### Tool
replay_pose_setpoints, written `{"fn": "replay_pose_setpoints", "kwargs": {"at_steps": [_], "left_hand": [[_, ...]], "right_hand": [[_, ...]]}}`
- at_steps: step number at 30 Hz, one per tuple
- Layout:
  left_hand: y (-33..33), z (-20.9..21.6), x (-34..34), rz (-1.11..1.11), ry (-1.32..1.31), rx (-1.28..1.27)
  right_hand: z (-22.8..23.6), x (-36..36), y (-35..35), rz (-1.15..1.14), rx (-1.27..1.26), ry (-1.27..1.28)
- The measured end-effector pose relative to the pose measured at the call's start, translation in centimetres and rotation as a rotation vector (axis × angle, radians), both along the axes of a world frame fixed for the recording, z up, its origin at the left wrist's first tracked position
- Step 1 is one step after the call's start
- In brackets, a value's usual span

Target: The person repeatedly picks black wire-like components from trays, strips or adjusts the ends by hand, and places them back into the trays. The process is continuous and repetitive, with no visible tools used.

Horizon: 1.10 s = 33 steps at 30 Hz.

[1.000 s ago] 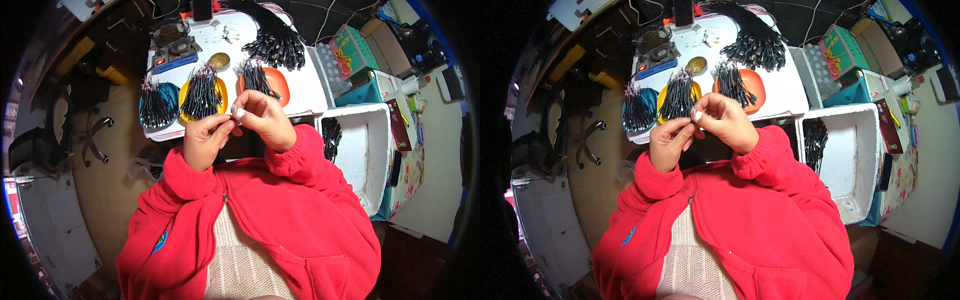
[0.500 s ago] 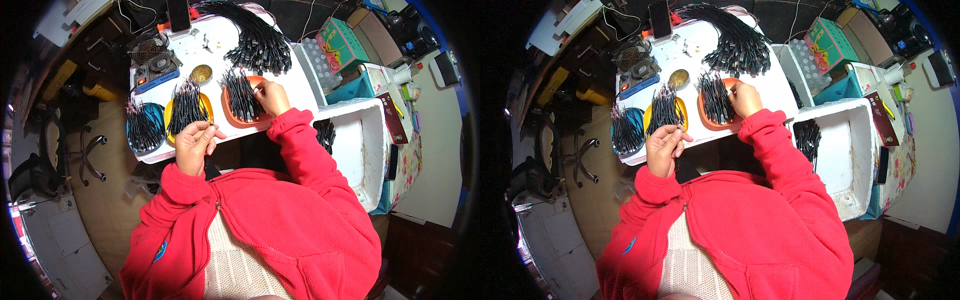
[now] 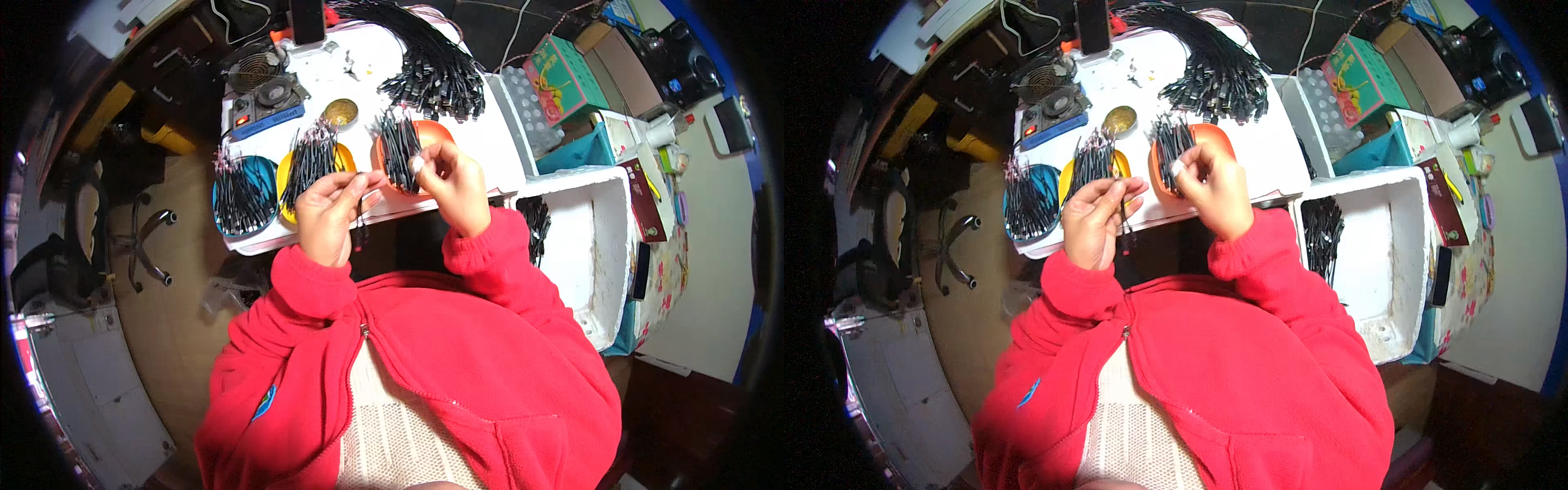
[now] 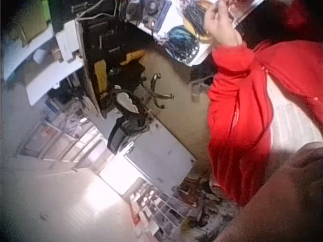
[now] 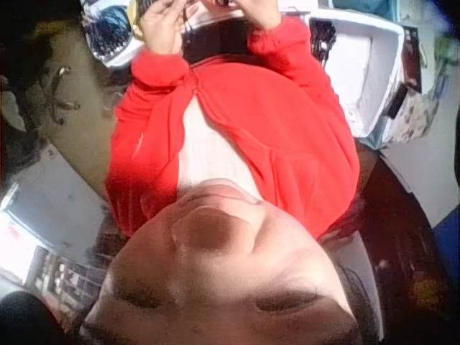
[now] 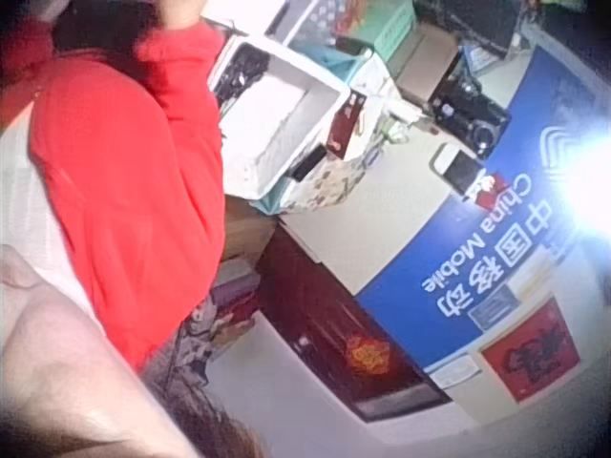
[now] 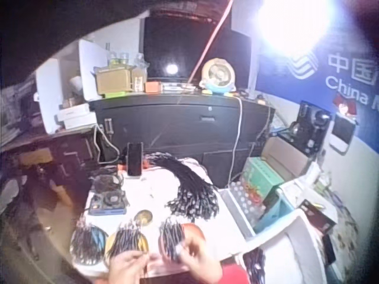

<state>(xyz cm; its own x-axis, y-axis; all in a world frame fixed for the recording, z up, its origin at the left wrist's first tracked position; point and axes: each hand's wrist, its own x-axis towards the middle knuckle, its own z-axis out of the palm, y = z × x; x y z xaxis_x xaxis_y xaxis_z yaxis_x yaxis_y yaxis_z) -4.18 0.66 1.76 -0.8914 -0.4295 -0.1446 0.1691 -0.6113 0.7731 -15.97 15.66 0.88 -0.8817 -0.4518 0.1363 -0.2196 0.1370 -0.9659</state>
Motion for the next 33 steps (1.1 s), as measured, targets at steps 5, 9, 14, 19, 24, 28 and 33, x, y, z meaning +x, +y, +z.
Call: {"fn": "replay_pose_setpoints", "kwargs": {"at_steps": [5,9,14,19,24,28,33], "left_hand": [[1.1,1.4,0.2,-0.004,0.04,0.015],[1.8,1.6,0.9,0.013,0.017,-0.023],[2.0,1.3,1.5,-0.001,0.066,-0.118],[1.8,1.6,2.5,-0.118,0.055,-0.119],[1.9,1.6,2.5,-0.224,0.038,-0.122],[2.2,1.0,2.1,-0.136,0.041,-0.239],[1.6,0.4,2.0,-0.142,0.035,-0.198]], "right_hand": [[2.2,5.3,0.2,0.11,0.068,0.161],[2.6,7.2,0.1,0.045,0.188,0.389],[3.1,7.7,0.4,0.123,0.176,0.446],[4.0,4.7,1.0,0.315,-0.305,-0.195],[3.8,3.9,0.8,0.371,-0.314,-0.258],[3.3,4.9,0.5,0.269,-0.233,-0.105],[2.6,4.6,0.3,0.344,-0.456,-0.309]]}}
